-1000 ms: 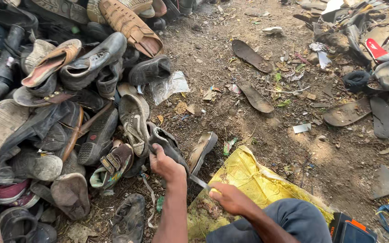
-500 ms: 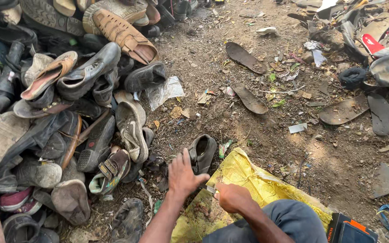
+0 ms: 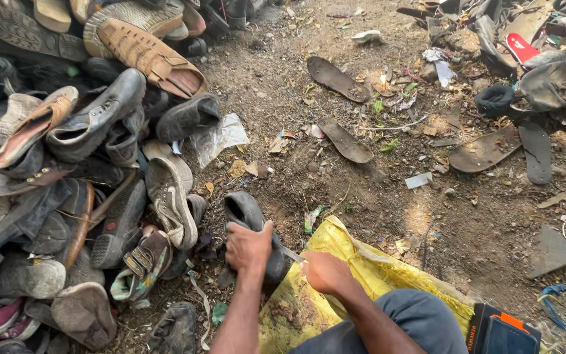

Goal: The person repairs a shoe by cutting away the old sole with a small knife and cleaning the bonding surface.

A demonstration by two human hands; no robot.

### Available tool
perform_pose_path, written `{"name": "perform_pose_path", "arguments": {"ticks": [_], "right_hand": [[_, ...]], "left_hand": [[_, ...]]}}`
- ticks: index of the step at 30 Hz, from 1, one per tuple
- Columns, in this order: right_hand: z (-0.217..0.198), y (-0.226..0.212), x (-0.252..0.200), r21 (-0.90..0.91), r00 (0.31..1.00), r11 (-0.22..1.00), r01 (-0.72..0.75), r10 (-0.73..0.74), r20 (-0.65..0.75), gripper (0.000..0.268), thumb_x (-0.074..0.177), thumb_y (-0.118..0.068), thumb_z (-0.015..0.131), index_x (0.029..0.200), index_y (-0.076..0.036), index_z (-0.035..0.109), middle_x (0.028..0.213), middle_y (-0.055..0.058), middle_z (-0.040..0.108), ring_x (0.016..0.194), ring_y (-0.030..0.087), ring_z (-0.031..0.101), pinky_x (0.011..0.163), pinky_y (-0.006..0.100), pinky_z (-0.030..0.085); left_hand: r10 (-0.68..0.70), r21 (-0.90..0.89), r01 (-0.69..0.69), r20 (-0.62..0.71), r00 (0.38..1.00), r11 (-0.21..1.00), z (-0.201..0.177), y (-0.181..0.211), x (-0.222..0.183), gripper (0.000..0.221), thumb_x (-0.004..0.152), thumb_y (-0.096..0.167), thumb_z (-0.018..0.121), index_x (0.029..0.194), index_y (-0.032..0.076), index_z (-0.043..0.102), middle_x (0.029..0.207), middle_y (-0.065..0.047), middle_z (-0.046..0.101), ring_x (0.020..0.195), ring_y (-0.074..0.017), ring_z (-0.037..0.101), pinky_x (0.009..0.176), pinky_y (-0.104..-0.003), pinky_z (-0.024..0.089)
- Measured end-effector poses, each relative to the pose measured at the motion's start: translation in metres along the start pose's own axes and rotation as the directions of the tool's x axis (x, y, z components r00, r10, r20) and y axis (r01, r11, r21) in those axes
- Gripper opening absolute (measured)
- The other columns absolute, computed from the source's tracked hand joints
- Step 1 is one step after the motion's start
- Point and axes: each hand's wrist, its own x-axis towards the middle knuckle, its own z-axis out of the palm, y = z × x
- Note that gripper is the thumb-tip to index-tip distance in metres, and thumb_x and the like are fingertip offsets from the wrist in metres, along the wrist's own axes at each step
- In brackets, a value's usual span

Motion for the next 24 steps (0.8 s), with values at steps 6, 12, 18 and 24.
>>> {"name": "perform_pose_path", "arguments": {"ticks": [6, 12, 18, 24], "right_hand": [[0.03, 0.015, 0.031, 0.192, 0.997, 0.979, 0.068, -0.075, 0.029, 0.036, 0.092, -0.035, 0.057, 0.119, -0.015, 0.068, 0.11, 0.017, 0.071, 0.106, 0.039, 0.065, 0.09, 0.049, 0.051], [0.07, 0.028, 0.042, 0.188, 0.976, 0.958, 0.217, -0.216, -0.029, 0.033, 0.1, -0.033, 0.054, 0.111, -0.005, 0.068, 0.098, 0.023, 0.072, 0.097, 0.04, 0.07, 0.085, 0.047, 0.054], [0.095, 0.024, -0.037, 0.191, 0.995, 0.982, 0.009, -0.028, 0.094, 0.035, 0.099, -0.036, 0.052, 0.128, -0.017, 0.058, 0.092, 0.022, 0.07, 0.09, 0.04, 0.068, 0.079, 0.05, 0.05], [0.153, 0.019, 0.009, 0.352, 0.999, 0.935, 0.048, -0.04, -0.031, 0.03, 0.1, -0.03, 0.055, 0.101, -0.001, 0.064, 0.084, 0.019, 0.066, 0.083, 0.037, 0.066, 0.076, 0.046, 0.052]], "left_hand": [[0.135, 0.325, -0.169, 0.124, 0.983, 0.93, -0.008, -0.003, 0.017, 0.096, 0.085, 0.072, 0.065, 0.135, -0.008, 0.045, 0.119, -0.023, 0.069, 0.11, -0.0354, 0.071, 0.093, -0.045, 0.055], [0.154, 0.334, -0.206, 0.175, 0.972, 0.92, -0.01, -0.007, 0.026, 0.11, 0.088, 0.069, 0.06, 0.147, -0.018, 0.03, 0.113, -0.024, 0.071, 0.101, -0.0334, 0.074, 0.085, -0.044, 0.059], [0.165, 0.265, -0.216, 0.2, 0.966, 0.94, 0.007, -0.015, 0.038, 0.102, 0.089, 0.067, 0.054, 0.146, -0.016, 0.034, 0.109, -0.021, 0.072, 0.094, -0.0288, 0.075, 0.08, -0.042, 0.061], [0.212, 0.247, -0.247, 0.159, 0.964, 0.937, 0.007, -0.022, 0.041, 0.103, 0.09, 0.069, 0.056, 0.143, -0.018, 0.036, 0.111, -0.024, 0.07, 0.097, -0.0308, 0.074, 0.08, -0.042, 0.06]]}}
